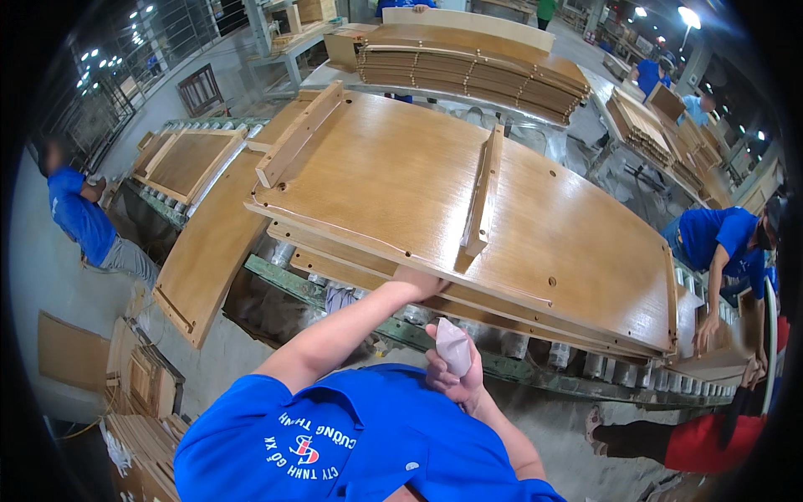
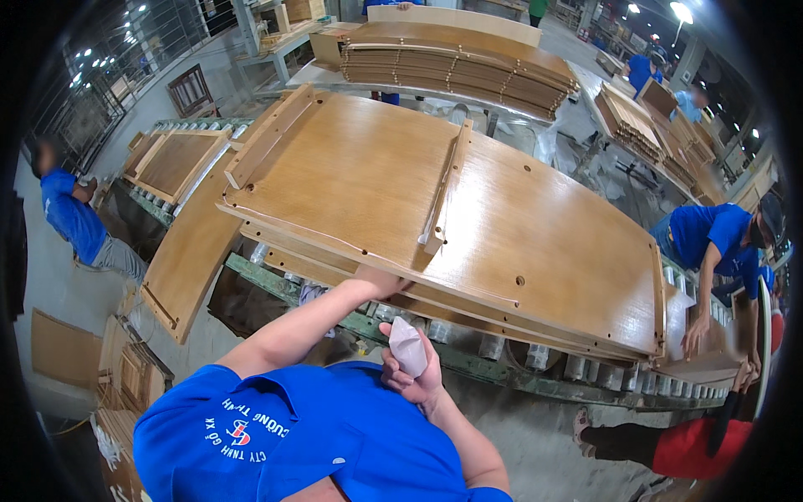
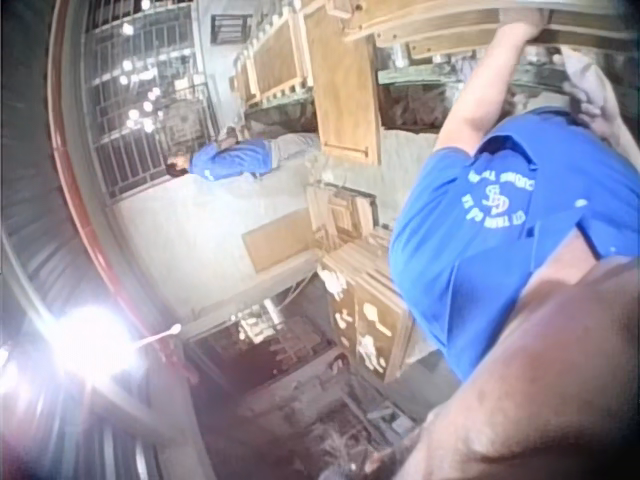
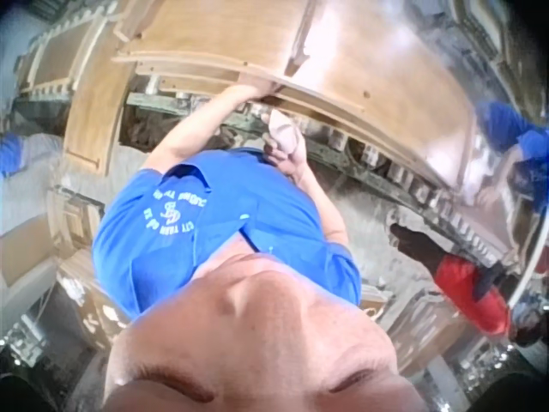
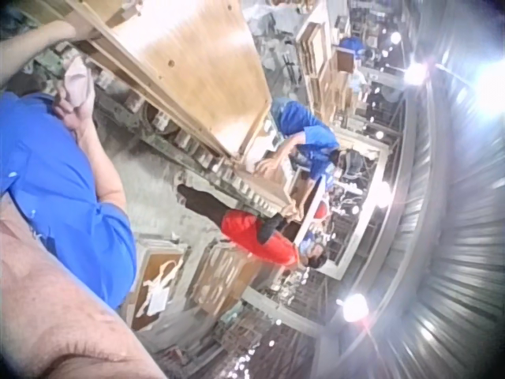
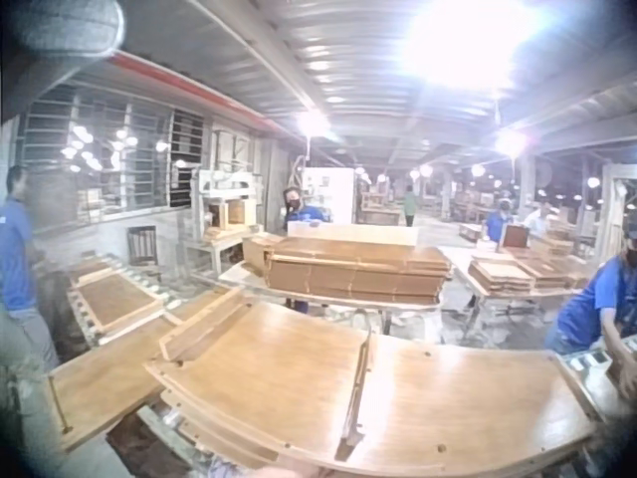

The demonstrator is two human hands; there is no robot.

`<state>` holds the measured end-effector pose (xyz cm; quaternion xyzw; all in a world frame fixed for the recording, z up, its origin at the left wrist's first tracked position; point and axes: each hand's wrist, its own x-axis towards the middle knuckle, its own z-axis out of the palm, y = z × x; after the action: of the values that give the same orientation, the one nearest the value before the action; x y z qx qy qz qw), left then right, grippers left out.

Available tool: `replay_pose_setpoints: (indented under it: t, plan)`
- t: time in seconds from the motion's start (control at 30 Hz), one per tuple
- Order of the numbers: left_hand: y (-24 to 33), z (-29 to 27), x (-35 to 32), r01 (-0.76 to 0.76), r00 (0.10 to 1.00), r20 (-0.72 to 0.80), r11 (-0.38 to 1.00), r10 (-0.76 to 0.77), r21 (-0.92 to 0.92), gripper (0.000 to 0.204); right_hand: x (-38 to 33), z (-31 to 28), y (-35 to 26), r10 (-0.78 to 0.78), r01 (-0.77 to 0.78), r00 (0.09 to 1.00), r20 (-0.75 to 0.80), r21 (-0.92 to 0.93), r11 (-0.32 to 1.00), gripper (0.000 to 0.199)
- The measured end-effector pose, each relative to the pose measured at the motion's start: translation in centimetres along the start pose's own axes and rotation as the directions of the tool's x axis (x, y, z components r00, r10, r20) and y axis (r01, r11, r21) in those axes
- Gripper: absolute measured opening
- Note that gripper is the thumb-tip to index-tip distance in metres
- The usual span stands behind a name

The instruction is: The person wipes the surface of large wooden panels with a white cloth, moving along a conveyor and handling multiple pieces. They also remove protective paper from a panel and continue wiping the exposed surface.

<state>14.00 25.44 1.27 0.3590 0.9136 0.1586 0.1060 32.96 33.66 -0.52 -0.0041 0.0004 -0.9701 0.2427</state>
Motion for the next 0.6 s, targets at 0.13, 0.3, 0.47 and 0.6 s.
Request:
replay_pose_setpoints:
  t: [0.13, 0.3, 0.47, 0.6]
  plan:
    - [1.9, -3.6, -6.3, -0.502, 0.826, 0.257, 0.862, 0.502, -0.068, 0.040, -0.9, 0.1, -0.8, -0.025, 0.027, 0.998, 0.058, -0.034, 0.999, 0.064]
    - [3.4, -9.6, -7.1, -0.303, 0.930, -0.167, 0.940, 0.327, 0.155, 0.041, -0.5, -0.2, -0.8, -0.001, 0.005, 0.980, 0.198, -0.020, 1.000, 0.065]
    - [3.7, -10.3, -4.3, -0.198, 0.968, -0.074, 0.908, 0.241, 0.370, 0.042, -0.5, 0.5, -0.9, 0.002, 0.010, 0.980, 0.197, -0.062, 0.998, 0.066]
    - [4.2, -10.0, -2.3, -0.205, 0.972, -0.030, 0.898, 0.235, 0.390, 0.036, -1.2, 0.4, -1.3, -0.033, 0.043, 0.981, 0.191, -0.050, 0.998, 0.067]
